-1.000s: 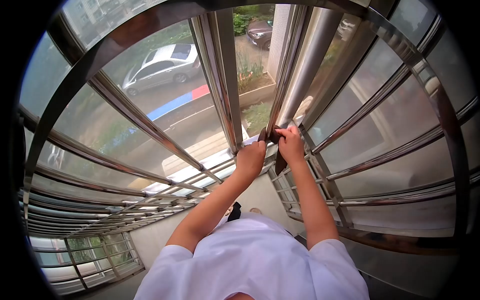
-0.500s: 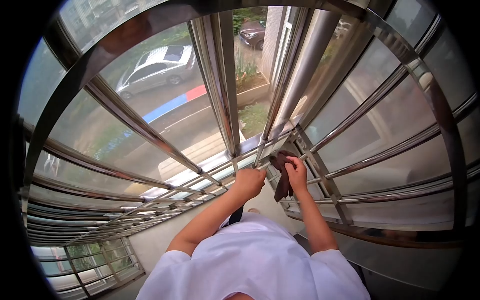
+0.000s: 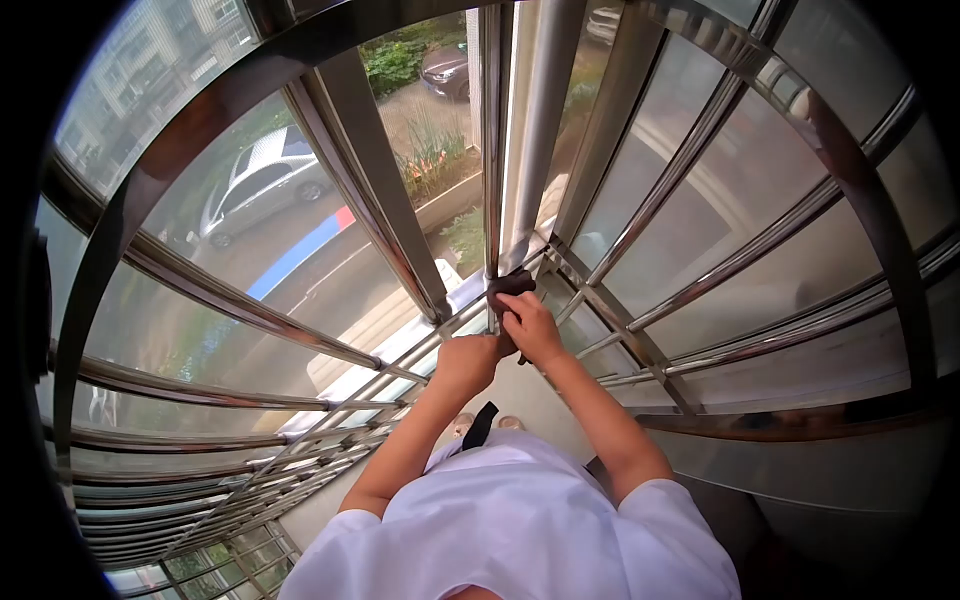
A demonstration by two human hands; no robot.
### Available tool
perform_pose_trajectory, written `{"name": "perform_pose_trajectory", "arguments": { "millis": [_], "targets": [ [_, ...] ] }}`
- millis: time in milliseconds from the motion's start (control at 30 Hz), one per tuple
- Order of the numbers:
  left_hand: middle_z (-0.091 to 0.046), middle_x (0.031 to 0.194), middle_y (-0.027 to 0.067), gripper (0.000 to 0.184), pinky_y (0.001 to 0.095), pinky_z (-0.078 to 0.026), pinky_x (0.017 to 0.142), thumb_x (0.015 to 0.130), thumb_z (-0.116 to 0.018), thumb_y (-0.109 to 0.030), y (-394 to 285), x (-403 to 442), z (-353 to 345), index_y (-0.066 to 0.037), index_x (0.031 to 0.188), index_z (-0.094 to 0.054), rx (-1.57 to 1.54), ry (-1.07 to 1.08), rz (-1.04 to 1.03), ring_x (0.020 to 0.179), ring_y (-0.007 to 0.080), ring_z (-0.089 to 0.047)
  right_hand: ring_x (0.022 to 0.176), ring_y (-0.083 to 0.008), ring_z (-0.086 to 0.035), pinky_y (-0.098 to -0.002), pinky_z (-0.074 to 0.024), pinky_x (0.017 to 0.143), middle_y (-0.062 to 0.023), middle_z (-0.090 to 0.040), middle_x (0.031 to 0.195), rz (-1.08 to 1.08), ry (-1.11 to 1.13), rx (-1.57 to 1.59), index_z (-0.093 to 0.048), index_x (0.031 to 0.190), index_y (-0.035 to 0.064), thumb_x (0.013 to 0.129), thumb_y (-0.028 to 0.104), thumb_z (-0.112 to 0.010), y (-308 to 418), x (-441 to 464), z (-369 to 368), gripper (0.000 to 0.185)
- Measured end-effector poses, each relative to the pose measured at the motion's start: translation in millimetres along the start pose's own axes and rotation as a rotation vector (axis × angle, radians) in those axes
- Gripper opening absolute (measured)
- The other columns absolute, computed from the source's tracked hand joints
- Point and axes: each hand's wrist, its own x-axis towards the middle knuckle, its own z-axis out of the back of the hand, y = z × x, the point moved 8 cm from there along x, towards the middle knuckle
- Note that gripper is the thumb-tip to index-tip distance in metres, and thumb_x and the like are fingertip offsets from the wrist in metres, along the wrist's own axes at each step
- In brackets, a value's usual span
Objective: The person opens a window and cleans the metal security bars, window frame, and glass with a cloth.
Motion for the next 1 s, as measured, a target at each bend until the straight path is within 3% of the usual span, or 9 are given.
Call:
{"name": "perform_pose_trajectory", "arguments": {
  "millis": [167,200,300,367,467,600,733,833,1000],
  "targets": [
    [-0.064,0.102,0.0187,0.039,0.0460,-0.051,0.076,0.091,-0.055,-0.026,-2.3,18.1,8.0,-0.003,0.121,-0.053,-0.573,-0.389,-0.035,0.090,0.0382,-0.063,0.088,-0.0265,-0.060,-0.0332,-0.0469,0.081,-0.0130,-0.060,0.095,-0.179,-0.151,0.239,-0.062,0.115,-0.0013,0.089,0.013,-0.054,-23.3,-33.6,16.9,0.030],
    [-0.057,0.118,0.0245,0.054,0.0433,-0.046,0.091,0.094,-0.053,-0.034,-8.3,24.4,1.8,0.000,0.135,-0.043,-0.776,-0.255,-0.011,0.108,0.0402,-0.056,0.090,-0.0232,-0.058,-0.0315,-0.0457,0.083,-0.0107,-0.059,0.096,-0.237,-0.244,0.375,-0.060,0.118,-0.0008,0.091,0.013,-0.053,-27.8,-38.8,24.1,0.031],
    [-0.050,0.131,0.0268,0.061,0.0383,-0.039,0.102,0.095,-0.052,-0.037,-29.6,46.7,-3.7,0.004,0.139,-0.038,-1.036,-0.371,-0.096,0.121,0.0387,-0.050,0.095,-0.0195,-0.055,-0.0292,-0.0432,0.087,-0.0083,-0.057,0.101,-0.115,-0.298,0.365,-0.057,0.124,0.0008,0.094,0.015,-0.054,-13.5,-34.8,43.8,0.033],
    [-0.050,0.133,0.0166,0.057,0.0315,-0.038,0.102,0.099,-0.051,-0.032,-34.7,66.9,-7.6,0.002,0.142,-0.034,-1.316,-0.399,-0.050,0.121,0.0227,-0.049,0.098,-0.0201,-0.053,-0.0286,-0.0420,0.088,-0.0093,-0.054,0.105,-0.130,-0.181,0.296,-0.055,0.127,0.0018,0.094,0.015,-0.055,-7.9,-23.3,52.3,0.036],
    [-0.057,0.122,0.0135,0.047,0.0278,-0.045,0.093,0.094,-0.057,-0.010,-30.5,96.3,-11.8,0.002,0.137,-0.042,-1.687,-0.452,0.056,0.108,0.0169,-0.056,0.104,-0.0252,-0.054,-0.0322,-0.0437,0.090,-0.0120,-0.053,0.112,-0.088,-0.161,0.243,-0.054,0.129,0.0031,0.086,0.005,-0.061,-9.6,-10.8,60.7,0.043],
    [-0.060,0.121,0.0113,0.039,0.0288,-0.045,0.095,0.092,-0.051,-0.002,-14.7,110.7,4.0,0.003,0.131,-0.050,-1.415,-0.791,0.119,0.109,0.0172,-0.058,0.111,-0.0325,-0.053,-0.0379,-0.0444,0.094,-0.0146,-0.051,0.119,-0.038,-0.274,-0.076,-0.052,0.132,0.0078,0.078,0.004,-0.065,20.8,-19.0,90.5,0.055],
    [-0.039,0.139,0.0230,0.055,0.0428,-0.037,0.102,0.083,-0.054,0.001,-40.5,112.2,22.5,0.006,0.135,-0.039,-0.458,-0.833,-0.019,0.123,0.0408,-0.040,0.105,-0.0297,-0.057,-0.0361,-0.0464,0.090,-0.0130,-0.054,0.114,-0.133,-0.286,-0.136,-0.057,0.125,0.0070,0.078,0.002,-0.063,14.9,-53.8,111.2,0.048],
    [-0.043,0.138,0.0208,0.060,0.0372,-0.039,0.099,0.080,-0.058,-0.009,-54.4,125.9,15.7,0.007,0.135,-0.039,0.088,-0.796,-0.011,0.123,0.0376,-0.043,0.097,-0.0257,-0.059,-0.0346,-0.0482,0.086,-0.0114,-0.055,0.111,-0.194,-0.271,-0.092,-0.060,0.121,0.0061,0.078,0.000,-0.062,6.5,-72.9,125.7,0.043],
    [-0.053,0.124,0.0171,0.048,0.0352,-0.044,0.090,0.081,-0.055,-0.008,-45.9,135.9,23.8,0.005,0.127,-0.048,0.178,-0.843,-0.040,0.112,0.0310,-0.051,0.083,-0.0176,-0.062,-0.0280,-0.0513,0.073,-0.0088,-0.059,0.102,-0.231,-0.339,-0.010,-0.063,0.114,0.0037,0.082,-0.005,-0.056,-6.5,-84.1,134.9,0.035]
  ]
}}
